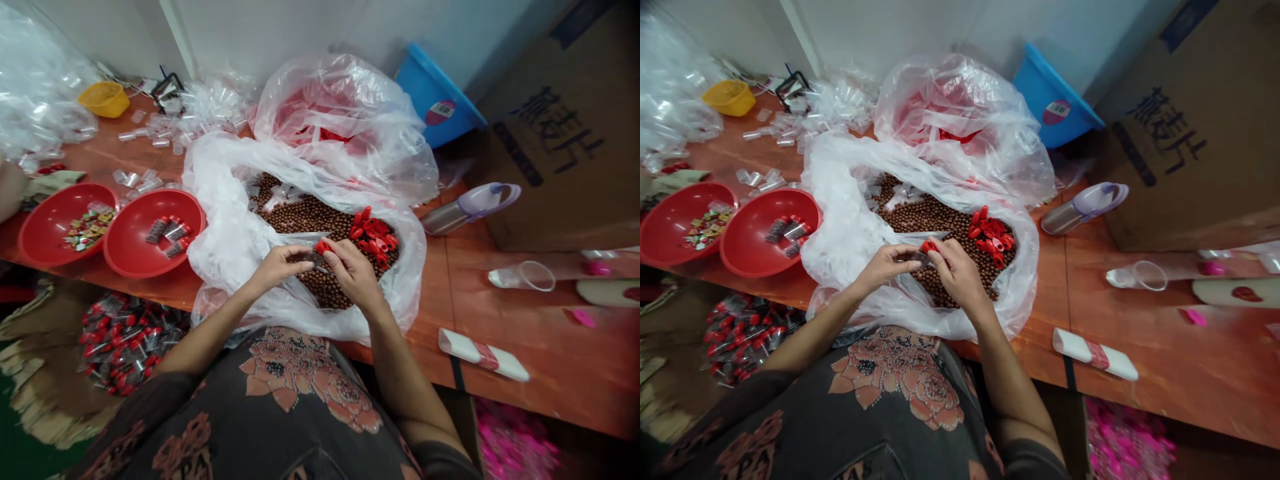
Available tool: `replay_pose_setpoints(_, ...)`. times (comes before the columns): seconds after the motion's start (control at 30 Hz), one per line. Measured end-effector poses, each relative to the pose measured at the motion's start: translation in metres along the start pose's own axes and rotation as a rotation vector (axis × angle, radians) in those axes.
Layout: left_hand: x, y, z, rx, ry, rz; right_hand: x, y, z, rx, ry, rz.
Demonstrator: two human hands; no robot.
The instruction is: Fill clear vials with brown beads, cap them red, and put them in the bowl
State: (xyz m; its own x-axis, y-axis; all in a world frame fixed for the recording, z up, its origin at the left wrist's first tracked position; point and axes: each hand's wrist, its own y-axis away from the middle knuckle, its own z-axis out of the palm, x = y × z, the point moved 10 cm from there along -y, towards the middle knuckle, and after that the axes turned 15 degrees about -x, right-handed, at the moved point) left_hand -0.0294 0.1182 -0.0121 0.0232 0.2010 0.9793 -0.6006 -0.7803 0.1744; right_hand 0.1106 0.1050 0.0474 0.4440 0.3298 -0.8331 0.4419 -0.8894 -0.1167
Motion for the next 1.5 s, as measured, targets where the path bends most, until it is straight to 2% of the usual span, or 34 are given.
replay_pose_setpoints(0.27,0.005,0.008,0.002,-0.006,-0.074,0.025,0.006,0.004,0.004,-0.065,-0.024,0.004)
replay_pose_setpoints(0.4,0.004,0.01,0.004,-0.008,-0.091,0.034,-0.004,0.003,0.011,-0.118,0.053,-0.048)
replay_pose_setpoints(0.5,0.006,0.012,0.003,0.019,-0.121,0.039,-0.012,0.004,0.019,-0.173,0.22,-0.066)
replay_pose_setpoints(0.67,0.013,0.016,0.001,0.043,-0.139,0.037,-0.016,0.004,0.03,-0.212,0.676,-0.055)
replay_pose_setpoints(0.77,0.016,0.017,0.003,0.027,-0.113,0.028,-0.019,0.003,0.031,-0.192,0.778,-0.081)
replay_pose_setpoints(1.1,0.026,0.022,0.012,-0.014,-0.103,0.024,-0.031,0.005,0.025,-0.112,0.842,-0.266)
replay_pose_setpoints(1.33,0.034,0.025,0.016,-0.059,-0.088,0.024,-0.028,0.008,0.021,-0.15,0.606,-0.306)
replay_pose_setpoints(1.5,0.027,0.026,0.022,-0.11,-0.062,0.0,-0.031,0.015,0.019,-0.132,0.656,-0.38)
